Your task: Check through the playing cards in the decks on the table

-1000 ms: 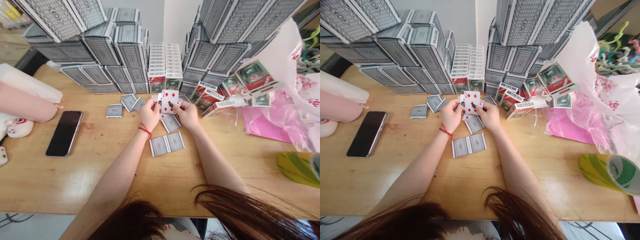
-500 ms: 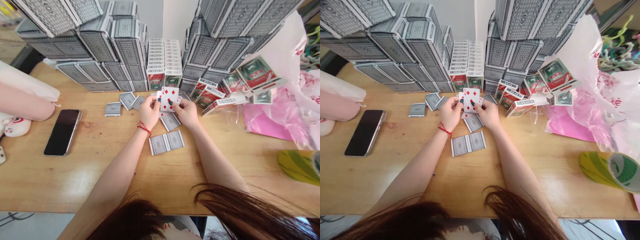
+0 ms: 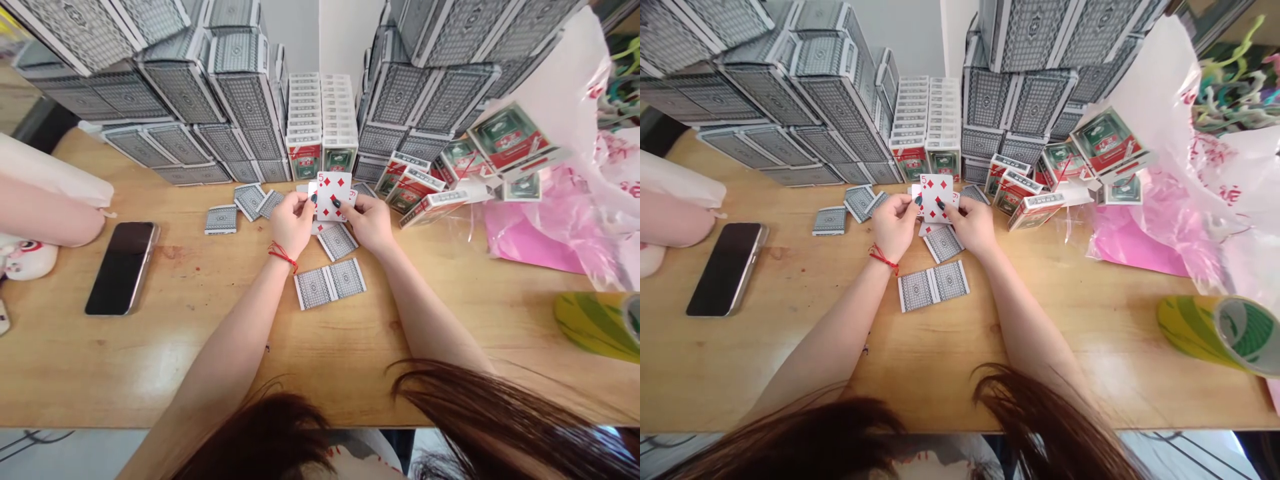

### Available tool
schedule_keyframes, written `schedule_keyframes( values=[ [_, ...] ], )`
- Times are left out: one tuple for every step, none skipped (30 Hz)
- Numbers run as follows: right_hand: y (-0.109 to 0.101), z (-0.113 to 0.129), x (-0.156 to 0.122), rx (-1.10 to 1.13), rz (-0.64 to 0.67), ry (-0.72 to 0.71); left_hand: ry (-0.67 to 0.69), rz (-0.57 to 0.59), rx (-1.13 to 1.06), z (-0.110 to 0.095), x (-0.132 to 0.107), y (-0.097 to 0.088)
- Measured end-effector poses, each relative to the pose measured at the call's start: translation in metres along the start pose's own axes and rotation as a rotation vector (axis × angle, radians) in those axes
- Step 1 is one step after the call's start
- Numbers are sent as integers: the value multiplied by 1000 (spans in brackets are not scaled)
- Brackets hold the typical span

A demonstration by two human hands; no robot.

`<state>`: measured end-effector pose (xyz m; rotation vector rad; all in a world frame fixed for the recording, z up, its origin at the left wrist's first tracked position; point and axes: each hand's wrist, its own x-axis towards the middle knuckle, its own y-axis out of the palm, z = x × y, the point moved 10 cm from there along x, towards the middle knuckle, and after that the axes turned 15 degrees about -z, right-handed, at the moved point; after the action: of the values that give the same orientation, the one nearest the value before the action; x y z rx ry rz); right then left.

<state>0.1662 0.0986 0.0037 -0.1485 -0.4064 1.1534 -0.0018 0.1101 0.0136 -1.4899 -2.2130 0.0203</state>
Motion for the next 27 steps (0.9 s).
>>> schedule_keyframes(
  values=[
    [0,0,0,-2,-1,-1,9,-4,13,-1,0,-1],
    [-1,0,0,-4,-4,-4,22,-7,26,-2,0,-2],
    [-2,1,0,-5,-10,-9,37,-9,40,-3,0,-3],
    [-3,2,0,-9,-17,-16,54,-10,55,-4,-1,-3],
    [-4,3,0,-15,-25,-21,70,-12,70,-6,-1,-4],
    [-5,3,1,-24,-33,-25,85,-14,85,-8,-2,-5],
    [-7,3,1,-37,-43,-27,98,-17,99,-9,-3,-5],
    [-8,3,1,-51,-54,-28,110,-18,110,-11,-3,-5],
    [-10,3,2,-65,-66,-28,119,-19,117,-12,-4,-6],
    [-11,2,2,-74,-78,-29,126,-18,121,-13,-4,-6],
    [-12,2,2,-78,-88,-31,133,-17,120,-14,-5,-5],
    [-13,2,3,-79,-96,-32,138,-15,118,-15,-5,-5],
    [-13,1,3,-79,-100,-33,144,-14,115,-16,-6,-5],
    [-13,1,3,-79,-101,-34,148,-14,114,-17,-6,-5],
    [-13,1,3,-79,-100,-34,152,-14,114,-18,-6,-5],
    [-13,1,3,-79,-99,-33,154,-14,115,-19,-6,-5],
    [-13,1,3,-78,-98,-33,155,-14,114,-19,-6,-5],
    [-13,1,3,-76,-98,-35,155,-14,113,-20,-6,-5],
    [-13,1,3,-75,-99,-38,156,-14,111,-22,-6,-5],
    [-13,2,3,-77,-102,-43,158,-16,111,-23,-6,-6],
    [-14,3,3,-84,-107,-53,161,-21,113,-24,-6,-6],
    [-15,4,3,-96,-113,-65,164,-27,117,-26,-6,-7],
    [-16,5,2,-113,-121,-81,166,-34,122,-27,-7,-8],
    [-17,7,2,-138,-131,-99,169,-41,128,-27,-7,-8],
    [-19,10,1,-170,-142,-125,172,-44,135,-28,-7,-9],
    [-20,14,0,-210,-153,-161,175,-46,143,-28,-7,-9],
    [-20,19,-2,-254,-163,-209,178,-47,150,-27,-7,-9]
  ],
)
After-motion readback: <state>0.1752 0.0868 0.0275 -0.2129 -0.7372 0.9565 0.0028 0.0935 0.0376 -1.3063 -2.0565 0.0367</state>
